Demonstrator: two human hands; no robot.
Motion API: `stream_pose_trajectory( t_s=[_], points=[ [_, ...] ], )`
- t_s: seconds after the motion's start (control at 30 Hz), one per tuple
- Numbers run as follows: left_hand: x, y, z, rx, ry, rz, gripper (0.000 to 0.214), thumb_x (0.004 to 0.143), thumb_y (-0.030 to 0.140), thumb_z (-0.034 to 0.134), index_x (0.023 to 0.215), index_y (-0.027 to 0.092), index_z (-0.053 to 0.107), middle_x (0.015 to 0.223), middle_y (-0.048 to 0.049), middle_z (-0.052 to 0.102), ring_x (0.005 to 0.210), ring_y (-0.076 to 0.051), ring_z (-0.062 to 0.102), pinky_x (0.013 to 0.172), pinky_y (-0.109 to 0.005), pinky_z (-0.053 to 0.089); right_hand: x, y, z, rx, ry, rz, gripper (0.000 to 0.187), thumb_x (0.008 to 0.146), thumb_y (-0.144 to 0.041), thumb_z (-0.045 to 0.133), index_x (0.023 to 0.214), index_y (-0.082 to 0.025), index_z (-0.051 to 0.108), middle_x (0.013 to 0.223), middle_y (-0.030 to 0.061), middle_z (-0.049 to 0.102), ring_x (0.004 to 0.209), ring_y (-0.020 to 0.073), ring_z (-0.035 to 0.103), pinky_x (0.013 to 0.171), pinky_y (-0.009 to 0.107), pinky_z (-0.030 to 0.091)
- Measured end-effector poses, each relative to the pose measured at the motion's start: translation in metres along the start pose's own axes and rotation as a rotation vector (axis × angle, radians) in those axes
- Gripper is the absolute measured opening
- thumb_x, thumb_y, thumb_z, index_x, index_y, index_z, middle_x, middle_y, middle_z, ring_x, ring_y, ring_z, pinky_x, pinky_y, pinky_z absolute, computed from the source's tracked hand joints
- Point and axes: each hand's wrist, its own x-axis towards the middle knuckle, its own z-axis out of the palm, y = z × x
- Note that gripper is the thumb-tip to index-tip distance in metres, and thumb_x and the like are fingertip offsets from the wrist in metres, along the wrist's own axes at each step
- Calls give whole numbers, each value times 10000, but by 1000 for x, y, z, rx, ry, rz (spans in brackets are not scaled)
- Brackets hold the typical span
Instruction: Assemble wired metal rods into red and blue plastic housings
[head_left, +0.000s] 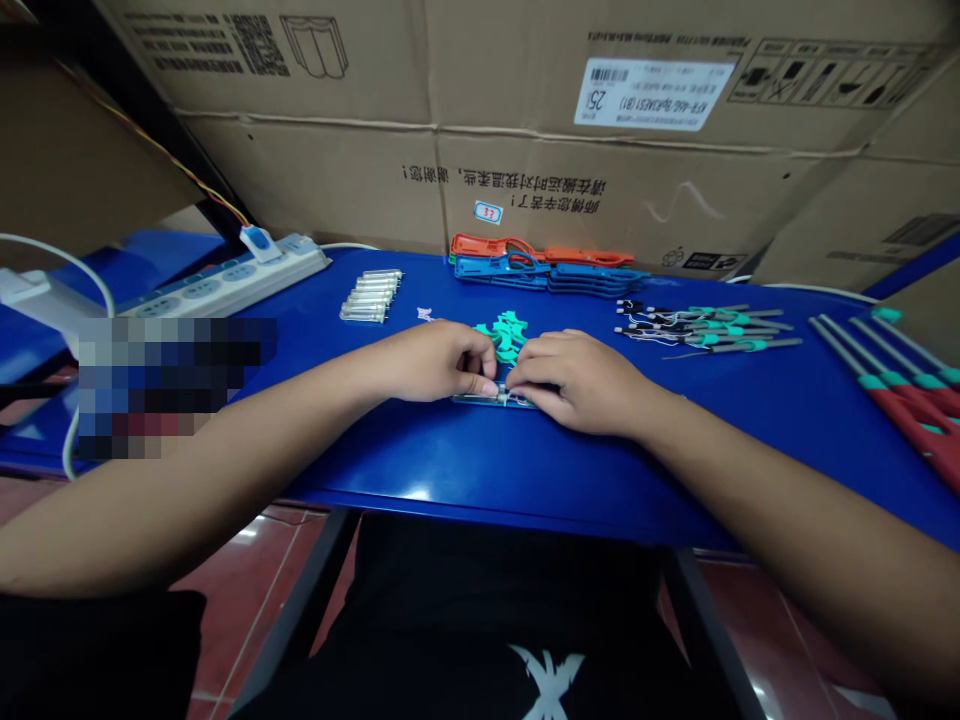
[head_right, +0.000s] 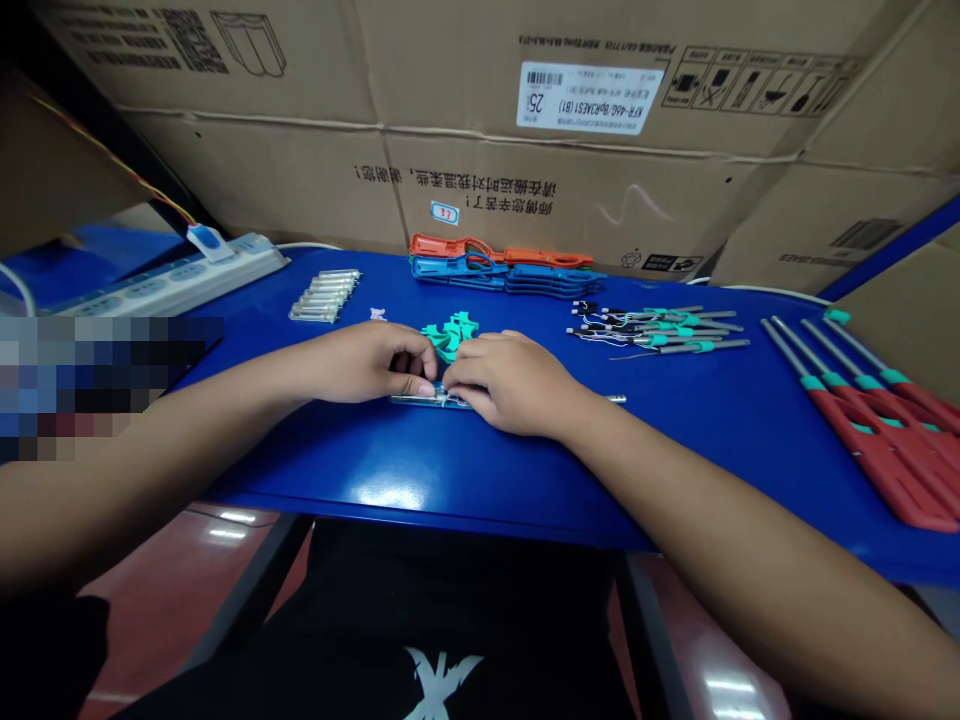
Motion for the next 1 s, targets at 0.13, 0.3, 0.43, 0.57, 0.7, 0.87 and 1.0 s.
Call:
stream_pose_trajectory(
  t_s=[0.13,0.3,0.43,0.57,0.7,0.87,1.0],
  points=[
    [2,-1,0,-53,-48,-46,283,838,431,673,950,172,684,741,12,625,626,-107,567,574,-203,397,-7,-3,-6,-24,40,16,215,981,-268,548,1017,-206,751,979,57,706,902,211,616,787,353,383],
    [-1,0,-2,-50,-58,-17,282,853,422,659,982,172,672,772,2,625,655,-121,580,588,-216,407,-16,-5,-9,-68,2,-97,267,994,-290,518,1095,-217,754,1073,80,700,930,225,599,800,373,403],
    [-3,1,-3,-53,-40,90,251,879,386,645,1013,175,668,810,-7,646,691,-123,596,624,-220,435,-15,-9,-6,-120,-33,-93,272,988,-274,515,1083,-203,761,1070,100,696,934,239,593,791,382,407],
    [-3,1,-3,-7,-7,267,174,909,321,627,1004,193,697,948,-40,693,845,-143,636,753,-247,470,-15,-5,-13,-70,-36,-93,277,987,-280,513,1119,-208,746,1091,95,696,965,244,608,824,390,418],
    [-3,3,-3,-12,-2,305,170,920,293,623,1032,209,721,989,-40,711,890,-146,646,804,-255,477,-21,9,-35,34,10,50,235,964,-299,531,1016,-186,730,975,71,710,877,207,629,805,347,442],
    [-3,5,3,-63,33,228,156,903,309,637,944,186,723,918,-27,707,828,-136,633,754,-250,470,-29,24,-52,123,-153,204,227,923,-372,567,894,-199,711,893,49,704,765,174,626,686,291,438],
    [-1,8,10,-66,84,164,208,847,388,705,915,193,719,864,-8,684,787,-134,605,705,-254,443,-30,26,-50,181,-264,186,175,892,-351,614,899,-204,708,893,40,691,768,165,620,686,278,435]
  ],
)
